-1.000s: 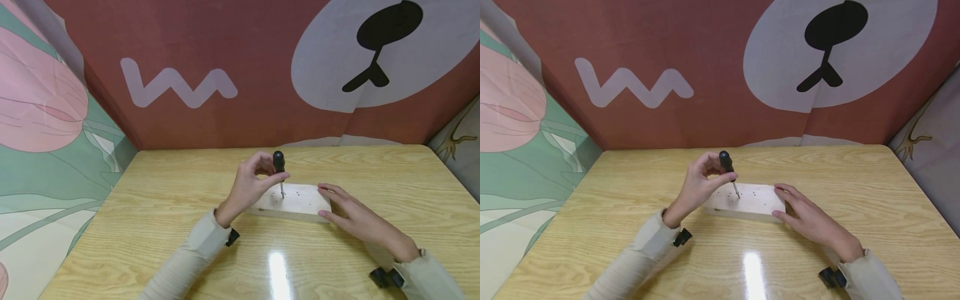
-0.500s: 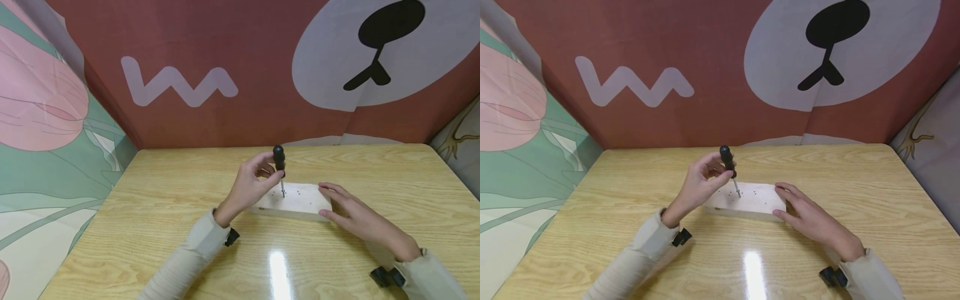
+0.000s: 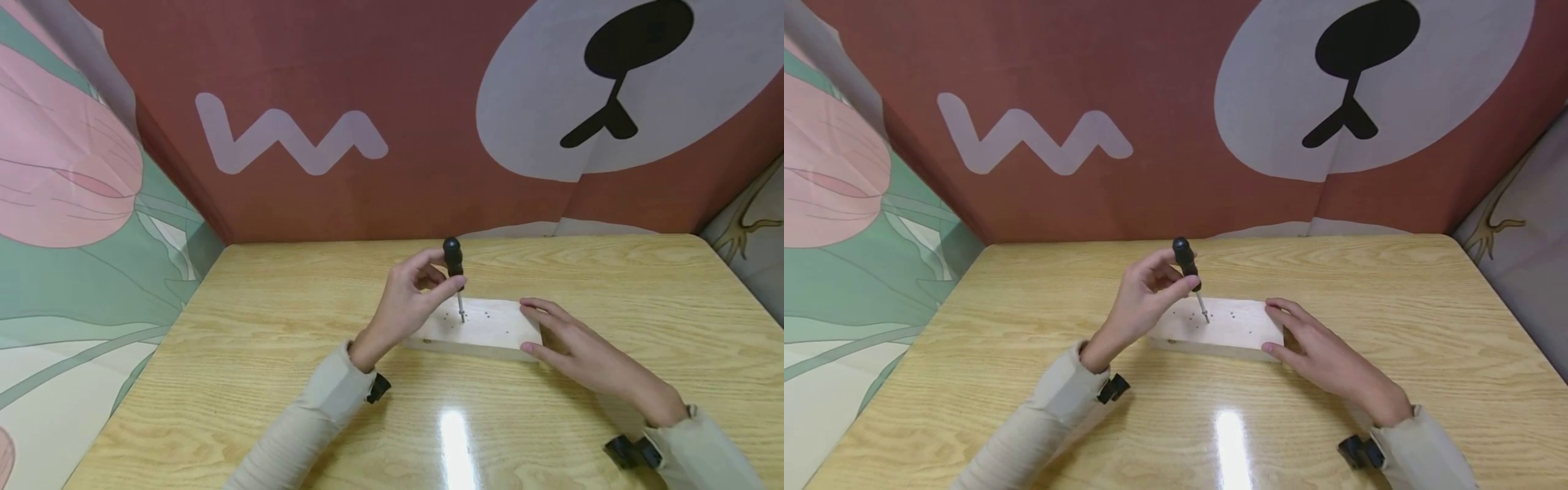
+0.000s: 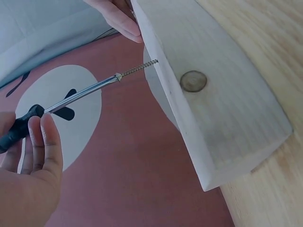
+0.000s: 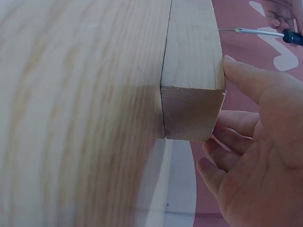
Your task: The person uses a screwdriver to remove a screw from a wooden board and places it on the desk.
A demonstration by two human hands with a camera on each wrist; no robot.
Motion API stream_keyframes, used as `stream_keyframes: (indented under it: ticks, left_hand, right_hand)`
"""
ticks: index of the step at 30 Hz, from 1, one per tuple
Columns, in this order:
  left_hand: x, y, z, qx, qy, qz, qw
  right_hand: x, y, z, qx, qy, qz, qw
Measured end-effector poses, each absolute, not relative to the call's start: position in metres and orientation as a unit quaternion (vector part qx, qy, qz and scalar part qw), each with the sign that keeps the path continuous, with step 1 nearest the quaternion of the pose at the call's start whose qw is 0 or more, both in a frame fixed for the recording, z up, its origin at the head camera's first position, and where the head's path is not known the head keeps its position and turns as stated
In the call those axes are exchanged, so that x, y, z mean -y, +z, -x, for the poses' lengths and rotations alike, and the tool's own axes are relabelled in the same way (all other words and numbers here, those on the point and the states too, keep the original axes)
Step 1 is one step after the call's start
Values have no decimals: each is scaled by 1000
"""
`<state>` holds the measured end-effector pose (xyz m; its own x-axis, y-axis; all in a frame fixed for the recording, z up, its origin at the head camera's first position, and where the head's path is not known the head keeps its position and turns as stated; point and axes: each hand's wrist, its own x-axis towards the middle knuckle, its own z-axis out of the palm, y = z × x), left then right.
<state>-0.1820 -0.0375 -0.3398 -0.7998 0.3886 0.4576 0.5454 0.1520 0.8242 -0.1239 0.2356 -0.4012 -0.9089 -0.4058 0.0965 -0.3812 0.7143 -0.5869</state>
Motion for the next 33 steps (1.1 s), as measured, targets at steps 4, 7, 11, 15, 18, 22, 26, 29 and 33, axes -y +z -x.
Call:
stream_keyframes:
  ticks: [4, 7, 11, 15, 18, 22, 26, 29, 33]
  left_hand:
    - [37, -340, 181, 751, -577, 317, 57]
    - [37, -339, 181, 749, -575, 326, 51]
    - [37, -340, 182, 750, -571, 330, 48]
    - [37, -340, 182, 754, -565, 330, 63]
    - [37, -340, 182, 754, -563, 331, 74]
    - [37, -340, 183, 751, -565, 332, 80]
    - [36, -340, 183, 748, -568, 332, 85]
    - [35, -341, 183, 744, -571, 335, 89]
    - [35, -340, 183, 738, -575, 339, 98]
  right_hand:
    - [-236, -401, 124, -926, -309, 215, 15]
    - [-236, -401, 124, -927, -307, 215, 15]
    - [-236, -402, 124, -928, -306, 213, 15]
    - [-236, -402, 124, -927, -307, 213, 14]
    - [-236, -403, 124, -927, -307, 213, 13]
    - [-235, -403, 124, -927, -308, 212, 14]
    - [-236, -403, 124, -927, -309, 211, 15]
    - [-236, -402, 124, -927, -309, 211, 16]
    - [-236, -402, 124, -927, -310, 211, 19]
